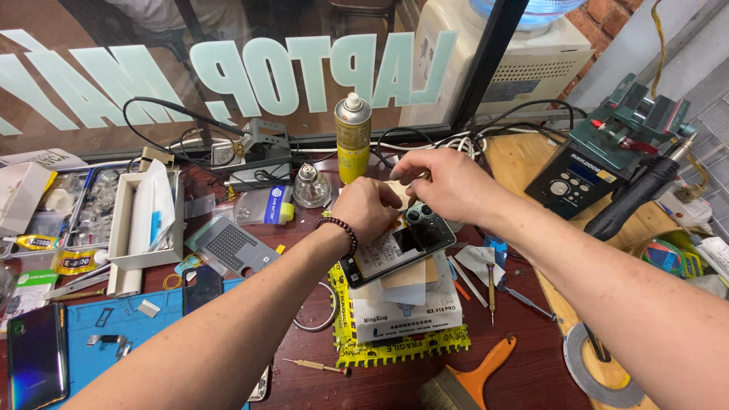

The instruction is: The person removes the back cover of a light green smartphone, then uses a small brush to clean the camera module area and surrounding internal components. The person handles the phone, back cover, and brush throughout the clip.

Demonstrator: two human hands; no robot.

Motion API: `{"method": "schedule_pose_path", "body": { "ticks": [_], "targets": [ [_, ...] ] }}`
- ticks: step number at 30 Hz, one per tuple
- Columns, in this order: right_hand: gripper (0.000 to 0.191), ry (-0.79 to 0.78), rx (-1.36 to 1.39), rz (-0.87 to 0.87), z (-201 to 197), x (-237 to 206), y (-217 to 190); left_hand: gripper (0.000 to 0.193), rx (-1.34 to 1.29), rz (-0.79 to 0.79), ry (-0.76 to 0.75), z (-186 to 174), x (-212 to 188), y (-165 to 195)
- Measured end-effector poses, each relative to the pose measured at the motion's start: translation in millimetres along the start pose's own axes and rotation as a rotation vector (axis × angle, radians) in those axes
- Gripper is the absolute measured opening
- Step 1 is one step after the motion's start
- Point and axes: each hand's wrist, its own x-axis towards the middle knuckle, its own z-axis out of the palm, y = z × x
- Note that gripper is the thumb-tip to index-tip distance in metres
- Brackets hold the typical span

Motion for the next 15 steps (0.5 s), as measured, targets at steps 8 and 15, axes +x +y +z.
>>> {"method": "schedule_pose_path", "body": {
  "ticks": [8, 15],
  "targets": [
    [0.021, -0.048, 0.204, -0.062, -0.9, 2.9, -0.4, 0.019, -0.041, -0.032, -0.032, 4.3, 1.2, -1.1],
    [0.022, -0.002, 0.090, 0.094, -6.1, 0.9, -0.1, 0.018, -0.056, -0.025, -0.037, 5.0, 2.0, -1.1]
  ]
}}
